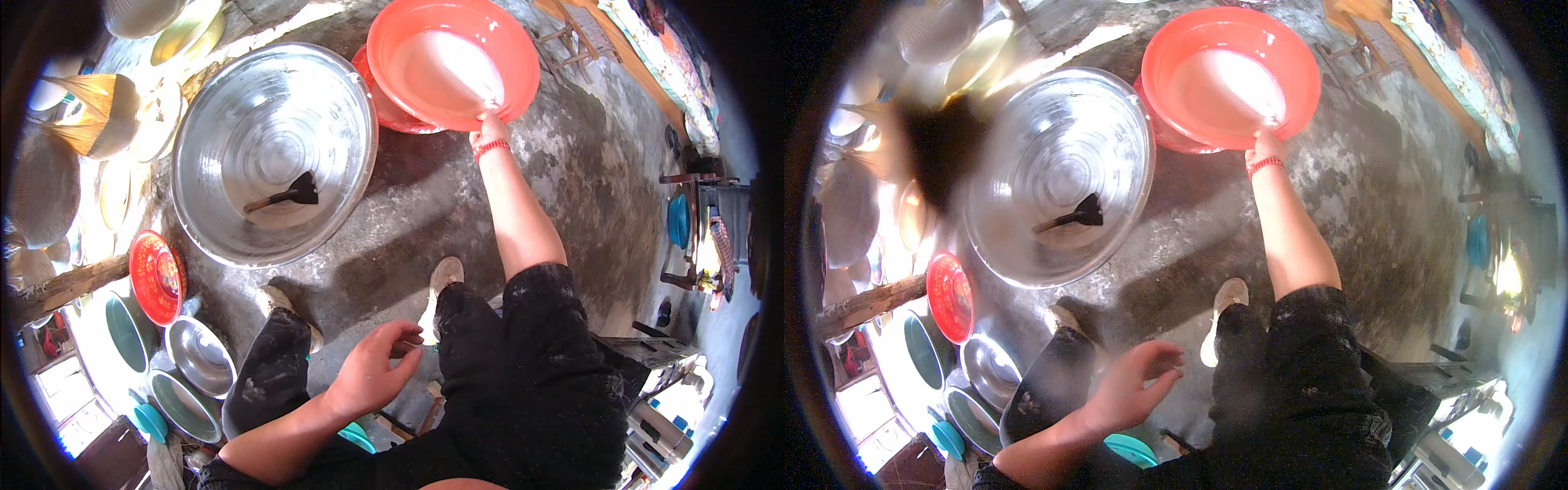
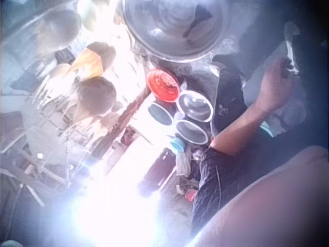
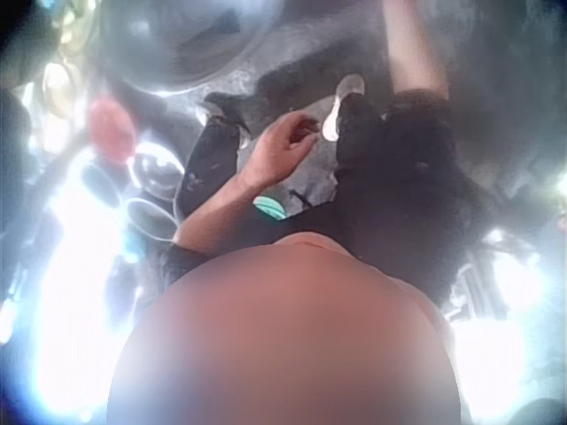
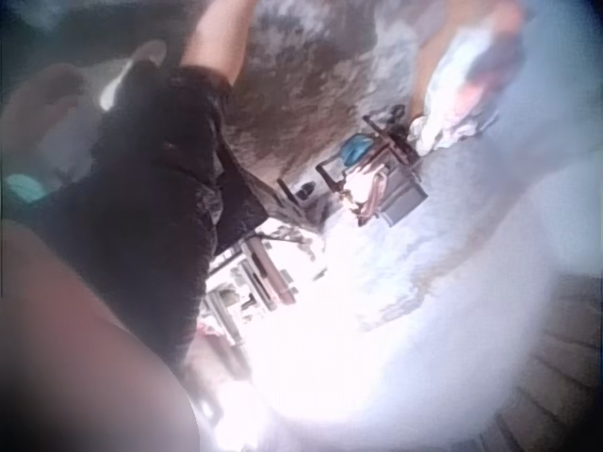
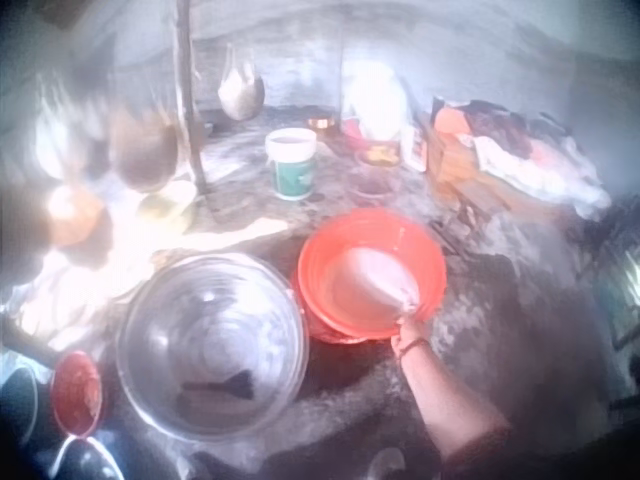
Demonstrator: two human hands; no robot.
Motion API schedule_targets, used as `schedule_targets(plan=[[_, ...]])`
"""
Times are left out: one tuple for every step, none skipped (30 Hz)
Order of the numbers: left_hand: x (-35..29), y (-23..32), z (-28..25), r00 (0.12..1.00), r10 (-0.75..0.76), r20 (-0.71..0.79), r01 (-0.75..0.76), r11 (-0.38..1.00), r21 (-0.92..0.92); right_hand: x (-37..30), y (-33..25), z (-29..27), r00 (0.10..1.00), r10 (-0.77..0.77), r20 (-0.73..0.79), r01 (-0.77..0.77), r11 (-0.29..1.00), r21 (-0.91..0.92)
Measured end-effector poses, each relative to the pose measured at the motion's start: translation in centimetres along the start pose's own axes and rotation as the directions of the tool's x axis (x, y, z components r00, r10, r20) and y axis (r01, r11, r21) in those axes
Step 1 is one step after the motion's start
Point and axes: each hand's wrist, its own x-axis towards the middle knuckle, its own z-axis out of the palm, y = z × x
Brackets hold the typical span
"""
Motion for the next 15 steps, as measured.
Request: schedule_targets(plan=[[0.2, -0.1, 0.2, 1.000, -0.005, -0.001, 0.005, 1.000, 0.003, 0.2, -0.5, 0.4, 0.999, -0.004, -0.038, 0.003, 1.000, -0.006], [0.3, -0.2, 0.4, 1.000, -0.013, -0.004, 0.013, 1.000, 0.007, 0.6, -1.0, 0.8, 0.997, -0.050, -0.059, 0.050, 0.999, -0.010], [0.5, -0.3, 0.6, 1.000, -0.021, -0.004, 0.021, 1.000, 0.015, 1.2, -1.9, 0.6, 0.999, -0.027, -0.018, 0.026, 0.997, -0.066], [0.5, -0.4, 0.8, 0.999, -0.032, -0.002, 0.032, 0.999, 0.022, 2.0, -2.5, 0.5, 0.998, -0.059, -0.002, 0.059, 0.996, 0.073], [0.6, -0.5, 1.0, 0.999, -0.040, -0.003, 0.040, 0.999, 0.023, 2.9, -3.4, 0.0, 0.996, -0.082, 0.046, 0.070, 0.974, 0.215], [0.8, -0.6, 1.2, 0.999, -0.047, 0.006, 0.047, 0.999, 0.024, 3.7, -4.1, -0.9, 0.996, -0.088, 0.012, 0.085, 0.983, 0.162], [0.8, -0.6, 1.3, 0.999, -0.052, 0.011, 0.052, 0.998, 0.020, 4.5, -4.9, -2.0, 0.997, -0.080, 0.016, 0.078, 0.991, 0.111], [0.9, -0.6, 1.5, 0.998, -0.055, 0.014, 0.055, 0.998, 0.016, 5.1, -5.7, -3.2, 0.997, -0.076, 0.008, 0.075, 0.995, 0.059], [1.0, -0.7, 1.6, 0.998, -0.054, 0.014, 0.053, 0.998, 0.023, 5.4, -6.3, -4.5, 0.999, -0.054, -0.002, 0.054, 0.998, 0.034], [1.1, -0.7, 1.6, 0.999, -0.050, 0.015, 0.050, 0.998, 0.030, 5.4, -6.9, -6.0, 0.999, -0.037, -0.027, 0.038, 0.999, 0.009], [1.1, -0.7, 1.6, 0.999, -0.047, 0.015, 0.046, 0.998, 0.038, 5.2, -7.0, -7.3, 0.996, -0.043, -0.082, 0.041, 0.999, -0.022], [1.2, -0.7, 1.7, 0.999, -0.045, 0.010, 0.044, 0.998, 0.038, 4.8, -7.1, -8.6, 0.998, -0.040, -0.054, 0.036, 0.996, -0.082], [1.3, -0.7, 1.7, 0.999, -0.043, 0.005, 0.043, 0.998, 0.038, 4.1, -6.8, -9.9, 0.997, -0.059, -0.054, 0.050, 0.988, -0.147], [1.3, -0.8, 1.6, 0.998, -0.059, -0.002, 0.059, 0.998, 0.024, 3.3, -6.4, -11.0, 0.996, -0.079, -0.051, 0.067, 0.975, -0.210], [1.3, -0.9, 1.6, 0.999, -0.043, 0.000, 0.043, 0.998, 0.034, 2.5, -5.8, -11.7, 0.998, -0.062, -0.013, 0.058, 0.980, -0.192]])
